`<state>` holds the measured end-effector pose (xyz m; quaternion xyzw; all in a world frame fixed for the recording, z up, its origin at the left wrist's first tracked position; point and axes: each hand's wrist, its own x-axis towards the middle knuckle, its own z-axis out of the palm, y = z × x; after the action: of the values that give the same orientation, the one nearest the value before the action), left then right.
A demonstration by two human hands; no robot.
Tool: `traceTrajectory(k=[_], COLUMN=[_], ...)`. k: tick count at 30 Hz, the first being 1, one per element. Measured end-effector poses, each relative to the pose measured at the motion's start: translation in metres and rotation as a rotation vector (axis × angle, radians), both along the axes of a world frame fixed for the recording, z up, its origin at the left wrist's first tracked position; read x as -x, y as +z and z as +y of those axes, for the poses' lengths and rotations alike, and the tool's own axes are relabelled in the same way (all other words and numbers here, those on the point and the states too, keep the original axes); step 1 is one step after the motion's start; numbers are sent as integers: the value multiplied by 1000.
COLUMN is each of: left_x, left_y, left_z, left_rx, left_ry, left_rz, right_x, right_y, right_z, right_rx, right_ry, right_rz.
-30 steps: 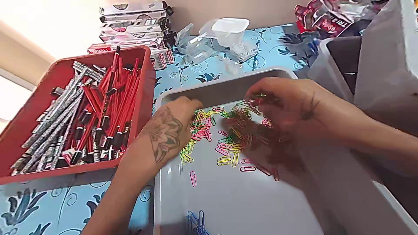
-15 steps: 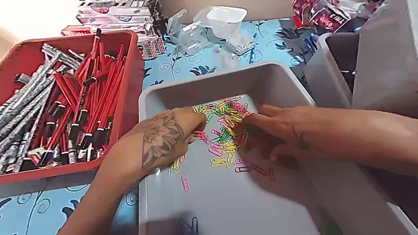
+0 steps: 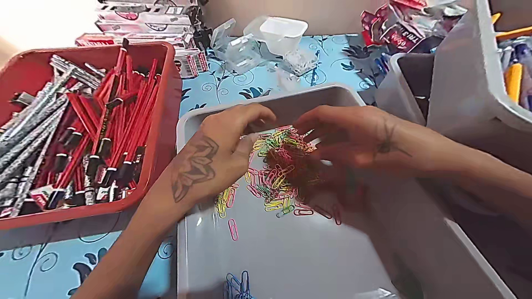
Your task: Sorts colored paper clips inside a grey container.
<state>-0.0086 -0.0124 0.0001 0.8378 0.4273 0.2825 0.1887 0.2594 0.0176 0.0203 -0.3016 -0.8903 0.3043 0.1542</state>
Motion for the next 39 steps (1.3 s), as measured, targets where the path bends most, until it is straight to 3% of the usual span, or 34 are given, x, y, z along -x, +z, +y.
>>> traceTrajectory(k=[2, 4, 8, 11, 15, 21, 24, 29, 32, 35, 39], left_x=[2, 9, 26, 18, -4, -5, -9, -4, -4, -4, -5], left_y=[0, -3, -9, -2, 10, 2, 4, 7, 12, 12, 14], left_z=[-3, -9, -22, -30, -24, 2, 5, 3, 1, 1, 0], left_rx=[50, 85, -48, 142, 339, 348, 334, 223, 206, 219, 262], left_ry=[54, -23, -99, 76, 107, -63, -113, 1, 48, 42, 34], left_rz=[116, 221, 463, 701, 815, 468, 368, -53, -282, -424, -439], right_x=[-1, 2, 13, 23, 29, 34, 34, 36, 34, 32, 26], right_y=[-4, -5, -10, -5, 1, -12, -23, 7, -3, 2, 14], right_z=[2, 2, -4, -2, 2, 6, 12, -7, 13, 13, 5], right_rx=[-75, -124, -182, -131, -113, 68, 25, 51, 28, 104, 158], right_ry=[20, 48, 19, 6, 85, 205, 244, -8, 28, 42, 160], right_rz=[-77, -201, -414, -549, -564, -214, 5, 156, 320, 314, 229])
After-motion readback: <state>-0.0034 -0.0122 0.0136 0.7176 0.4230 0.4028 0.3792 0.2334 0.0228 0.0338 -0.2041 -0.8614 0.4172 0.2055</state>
